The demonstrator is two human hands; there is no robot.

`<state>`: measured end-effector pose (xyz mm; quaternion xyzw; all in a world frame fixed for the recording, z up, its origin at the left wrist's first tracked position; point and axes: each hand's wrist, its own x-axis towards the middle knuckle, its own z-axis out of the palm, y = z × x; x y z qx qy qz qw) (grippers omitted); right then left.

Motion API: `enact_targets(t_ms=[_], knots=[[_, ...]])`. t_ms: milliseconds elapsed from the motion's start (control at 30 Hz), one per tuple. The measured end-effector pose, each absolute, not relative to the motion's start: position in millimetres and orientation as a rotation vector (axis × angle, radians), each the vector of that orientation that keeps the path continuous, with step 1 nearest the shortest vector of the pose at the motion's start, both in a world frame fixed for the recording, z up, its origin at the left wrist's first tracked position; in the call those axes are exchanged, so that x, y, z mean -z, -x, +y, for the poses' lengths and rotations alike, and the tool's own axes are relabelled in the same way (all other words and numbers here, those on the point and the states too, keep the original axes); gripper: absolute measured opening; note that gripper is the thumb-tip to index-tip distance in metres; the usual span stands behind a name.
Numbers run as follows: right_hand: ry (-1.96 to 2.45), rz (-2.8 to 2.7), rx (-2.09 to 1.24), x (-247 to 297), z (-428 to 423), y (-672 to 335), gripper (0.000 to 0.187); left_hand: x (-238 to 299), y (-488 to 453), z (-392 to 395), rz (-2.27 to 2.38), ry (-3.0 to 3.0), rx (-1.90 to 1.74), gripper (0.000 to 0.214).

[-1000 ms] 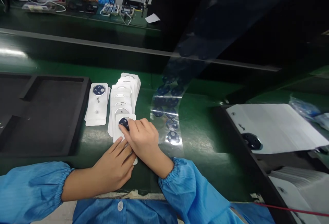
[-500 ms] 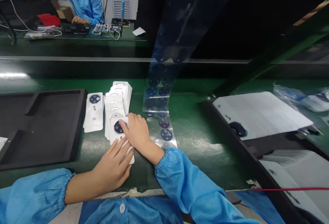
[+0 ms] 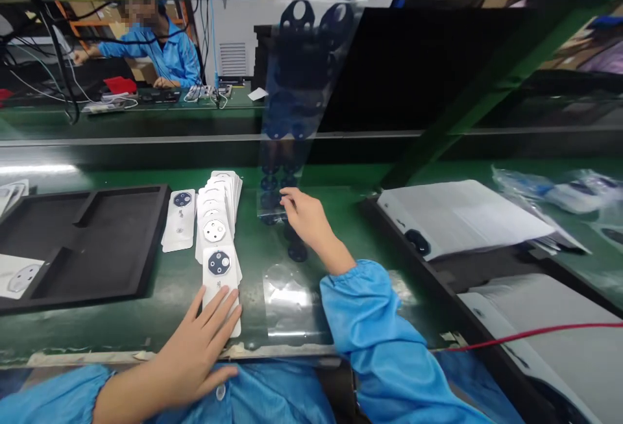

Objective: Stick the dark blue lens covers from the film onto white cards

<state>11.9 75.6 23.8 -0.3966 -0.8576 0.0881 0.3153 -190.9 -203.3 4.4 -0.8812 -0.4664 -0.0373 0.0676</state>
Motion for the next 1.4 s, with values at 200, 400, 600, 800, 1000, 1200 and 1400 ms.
enact_targets(t_ms=[200,400,600,800,1000,1200,1400], knots=[[0.793,-2.631,-0.242,13,87,-19,0.055,19,180,-240,-1.218,2.485,0.340,0.035],[0.875,-2.789,-0.118,26,88,-6,0.064,3,178,-248,-1.397,2.448,0.346,0.047],[0.967,-2.651,-0.216,22,89,-7,0.064,5,157,-229,-2.065,1.918,0.365,0.083],[0.826,-2.588,-0.124,21,88,-10,0.035,17,126,-204,-2.293,1.594,0.664,0.077],[0.676,-2.563,0.035,21,88,-11,0.031,11,131,-210,-2.233,1.516,0.924,0.074],[0.544,-2.569,0.045,26,89,-10,0.025,-34,203,-159,-2.374,1.338,0.635,0.076],[0.671,-2.556,-0.189,25,84,-6,0.028,-43,255,-71,-2.550,1.240,0.255,0.050]])
